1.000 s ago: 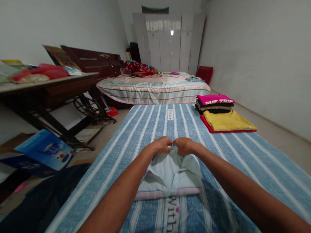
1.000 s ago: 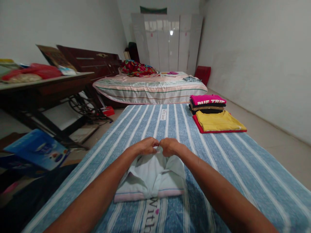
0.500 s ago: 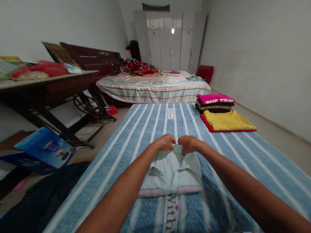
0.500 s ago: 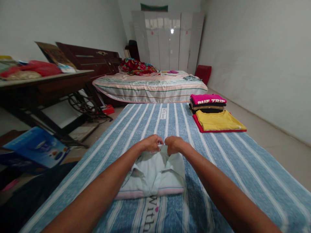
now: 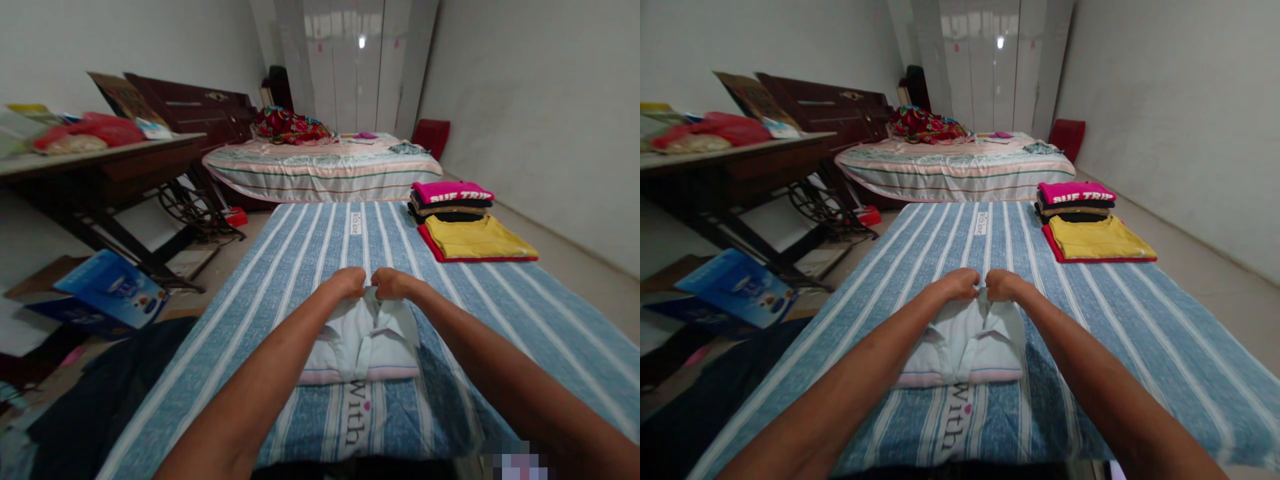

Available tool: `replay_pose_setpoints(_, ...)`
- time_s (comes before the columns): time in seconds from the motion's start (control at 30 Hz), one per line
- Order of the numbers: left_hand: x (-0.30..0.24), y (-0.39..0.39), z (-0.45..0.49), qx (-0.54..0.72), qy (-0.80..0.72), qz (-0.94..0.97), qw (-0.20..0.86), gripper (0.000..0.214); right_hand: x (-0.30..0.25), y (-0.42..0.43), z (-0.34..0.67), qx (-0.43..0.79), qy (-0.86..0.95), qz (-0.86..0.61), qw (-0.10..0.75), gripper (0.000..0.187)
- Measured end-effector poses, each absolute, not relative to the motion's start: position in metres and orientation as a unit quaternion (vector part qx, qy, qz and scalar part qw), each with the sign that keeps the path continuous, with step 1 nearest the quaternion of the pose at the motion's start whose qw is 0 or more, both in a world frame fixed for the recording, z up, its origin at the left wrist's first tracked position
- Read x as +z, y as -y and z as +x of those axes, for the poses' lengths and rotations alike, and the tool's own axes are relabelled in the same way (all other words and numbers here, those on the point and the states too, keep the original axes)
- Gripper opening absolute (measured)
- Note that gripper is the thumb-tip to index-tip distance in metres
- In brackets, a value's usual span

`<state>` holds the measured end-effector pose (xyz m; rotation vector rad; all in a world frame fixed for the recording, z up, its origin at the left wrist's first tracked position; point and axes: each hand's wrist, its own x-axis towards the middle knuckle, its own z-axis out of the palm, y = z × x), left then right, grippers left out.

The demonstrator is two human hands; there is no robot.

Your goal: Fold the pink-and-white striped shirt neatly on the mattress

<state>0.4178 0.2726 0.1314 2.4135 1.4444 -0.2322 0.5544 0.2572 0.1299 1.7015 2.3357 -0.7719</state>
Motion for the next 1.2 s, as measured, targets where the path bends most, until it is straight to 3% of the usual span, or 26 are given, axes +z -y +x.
replay_pose_setpoints(0.27, 0.162, -0.241, 0.427, -0.025, -0.512, 0.853, 0.096, 0.027, 0.117, -0.266, 0.555, -0.287, -0.756, 0.588, 0.019, 0.021)
replay_pose_setpoints(0.5, 0.146, -0.224, 0.433, 0.137, -0.585, 0.732, 0.32, 0.012, 0.111, -0.264, 0.559, -0.34, -0.718, 0.606, -0.05, 0.009)
replay_pose_setpoints(0.7, 0.122, -0.214, 0.437, 0.217, -0.619, 0.604, 0.452, 0.006, 0.103, -0.261, 0.567, -0.366, -0.671, 0.631, -0.132, 0.009)
replay_pose_setpoints(0.83, 0.117, -0.208, 0.44, 0.257, -0.611, 0.518, 0.54, 0.005, 0.101, -0.25, 0.571, -0.375, -0.65, 0.631, -0.198, 0.022)
replay_pose_setpoints(1.03, 0.116, -0.21, 0.448, 0.277, -0.589, 0.444, 0.615, 0.017, 0.096, -0.233, 0.576, -0.375, -0.599, 0.642, -0.297, 0.019)
replay_pose_setpoints(1.2, 0.118, -0.208, 0.456, 0.291, -0.591, 0.43, 0.617, 0.024, 0.087, -0.219, 0.575, -0.4, -0.556, 0.639, -0.351, 0.022)
